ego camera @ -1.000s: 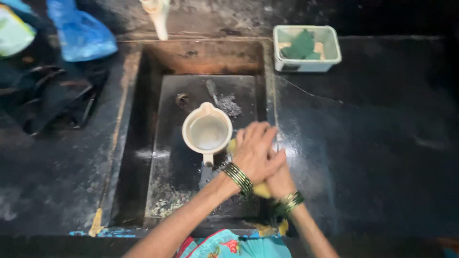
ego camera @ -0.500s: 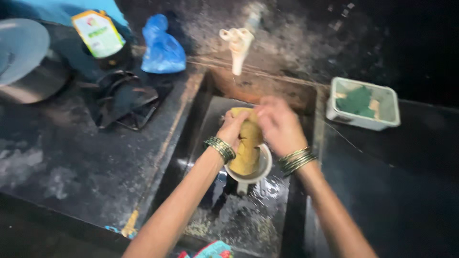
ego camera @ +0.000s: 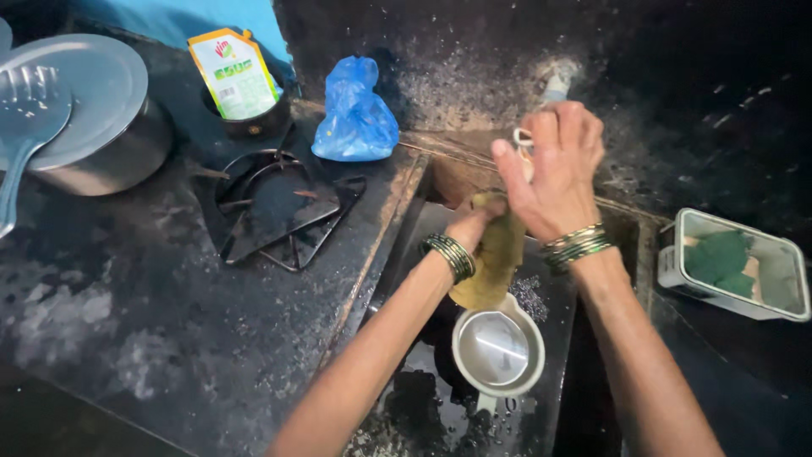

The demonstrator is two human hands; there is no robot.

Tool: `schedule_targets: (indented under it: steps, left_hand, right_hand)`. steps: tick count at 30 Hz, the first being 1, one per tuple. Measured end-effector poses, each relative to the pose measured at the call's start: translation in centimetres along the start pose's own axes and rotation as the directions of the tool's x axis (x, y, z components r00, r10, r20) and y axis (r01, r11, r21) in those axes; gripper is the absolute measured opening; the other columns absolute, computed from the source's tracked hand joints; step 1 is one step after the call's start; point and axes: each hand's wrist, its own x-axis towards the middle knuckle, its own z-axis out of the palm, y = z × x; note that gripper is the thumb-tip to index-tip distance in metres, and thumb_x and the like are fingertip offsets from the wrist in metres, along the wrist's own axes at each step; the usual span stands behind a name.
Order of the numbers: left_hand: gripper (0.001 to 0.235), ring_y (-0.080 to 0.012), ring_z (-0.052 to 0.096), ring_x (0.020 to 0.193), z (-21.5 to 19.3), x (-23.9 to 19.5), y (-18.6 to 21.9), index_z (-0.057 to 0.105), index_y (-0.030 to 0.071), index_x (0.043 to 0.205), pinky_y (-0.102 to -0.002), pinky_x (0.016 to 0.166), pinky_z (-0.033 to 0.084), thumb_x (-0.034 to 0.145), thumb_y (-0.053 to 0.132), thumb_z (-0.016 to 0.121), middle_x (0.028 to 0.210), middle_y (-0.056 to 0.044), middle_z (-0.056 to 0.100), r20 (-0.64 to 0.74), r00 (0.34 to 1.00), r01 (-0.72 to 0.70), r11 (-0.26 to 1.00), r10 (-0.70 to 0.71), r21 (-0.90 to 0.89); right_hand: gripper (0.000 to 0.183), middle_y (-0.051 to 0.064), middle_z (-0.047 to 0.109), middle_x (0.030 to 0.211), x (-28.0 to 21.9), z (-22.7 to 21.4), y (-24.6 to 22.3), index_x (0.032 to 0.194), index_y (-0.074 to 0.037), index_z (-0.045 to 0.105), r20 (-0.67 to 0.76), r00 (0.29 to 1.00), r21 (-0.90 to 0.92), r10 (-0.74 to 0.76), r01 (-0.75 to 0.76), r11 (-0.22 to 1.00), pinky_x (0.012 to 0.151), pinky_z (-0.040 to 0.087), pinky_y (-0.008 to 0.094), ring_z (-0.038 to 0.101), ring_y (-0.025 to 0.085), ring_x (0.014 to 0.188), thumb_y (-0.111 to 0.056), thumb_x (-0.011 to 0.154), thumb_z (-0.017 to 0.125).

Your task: The person cleans a kitchen sink and countertop using a sponge and water. They scrub the sink basin, wash a metal stove grate, and wipe the surrounding counter area. Finally, they dry a metal plate and ladle with a yellow cloth.

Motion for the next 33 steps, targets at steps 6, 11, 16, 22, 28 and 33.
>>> schedule_targets:
  steps: [6,11,16,22,28,33]
  left_hand:
    - [0.043,-0.0173,0.065,0.101,0.9,-0.1,1.1,0.066,0.008,0.120,-0.034,0.088,0.052,0.082,0.023,0.078,0.110,-0.006,0.070,-0.136,0.979,0.159,0.986,-0.151,0.047]
    - [0.042,-0.0192,0.067,0.093,0.9,1.6,0.5,0.074,-0.001,0.114,-0.032,0.082,0.053,0.084,0.028,0.073,0.104,-0.009,0.075,0.050,0.999,-0.018,0.995,0.013,0.098]
    - [0.040,-0.0176,0.066,0.087,0.6,2.5,-0.9,0.070,0.005,0.115,-0.032,0.078,0.053,0.081,0.027,0.073,0.102,-0.008,0.073,-0.104,0.994,0.002,0.984,0.017,0.178]
    - [0.039,-0.0146,0.064,0.088,1.8,1.2,-1.2,0.072,0.002,0.113,-0.031,0.080,0.052,0.090,0.034,0.071,0.101,-0.009,0.072,0.073,0.992,0.099,0.991,-0.105,0.085]
    - [0.038,-0.0219,0.070,0.095,-0.9,0.7,-0.1,0.068,0.007,0.113,-0.036,0.089,0.056,0.096,0.040,0.060,0.107,-0.009,0.073,0.321,0.911,0.379,0.837,-0.261,-0.396]
    - [0.034,-0.0283,0.067,0.093,-3.7,2.5,-4.3,0.055,0.017,0.119,-0.047,0.087,0.055,0.101,0.046,0.050,0.106,-0.013,0.069,-0.257,0.861,0.267,0.820,-0.439,-0.507]
  right_hand:
    - [0.034,0.010,0.057,0.102,2.2,-0.5,2.1,0.090,-0.003,0.064,0.210,0.974,0.302,0.080,-0.142,0.943,0.092,0.043,0.038,0.055,0.028,0.105,-0.031,0.110,0.060]
    - [0.035,0.005,0.054,0.099,2.1,-0.6,2.0,0.087,-0.006,0.063,0.226,0.959,0.556,0.174,-0.273,0.785,0.088,0.046,0.034,0.060,0.020,0.114,-0.035,0.104,0.055]
    - [0.051,-0.003,0.054,0.138,-3.5,1.4,3.2,0.145,-0.017,0.043,0.149,0.746,0.781,0.649,-0.491,0.386,0.098,0.051,0.030,0.053,0.013,0.127,-0.036,0.099,0.055]
    - [0.088,0.007,0.043,0.143,-13.2,8.0,2.7,0.156,-0.019,0.011,0.637,0.423,0.497,0.645,-0.864,0.076,0.102,0.046,0.039,0.047,0.022,0.130,-0.030,0.089,0.067]
    - [0.083,0.024,0.045,0.139,-13.1,9.9,1.7,0.153,-0.008,0.026,0.412,0.679,0.308,0.608,-0.731,0.609,0.111,0.036,0.046,0.043,0.038,0.132,-0.020,0.091,0.079]
    - [0.063,0.021,0.052,0.132,-11.0,9.6,0.6,0.140,-0.007,0.040,0.434,0.675,0.464,0.597,-0.735,0.494,0.104,0.048,0.041,0.058,0.035,0.123,-0.012,0.081,0.063]
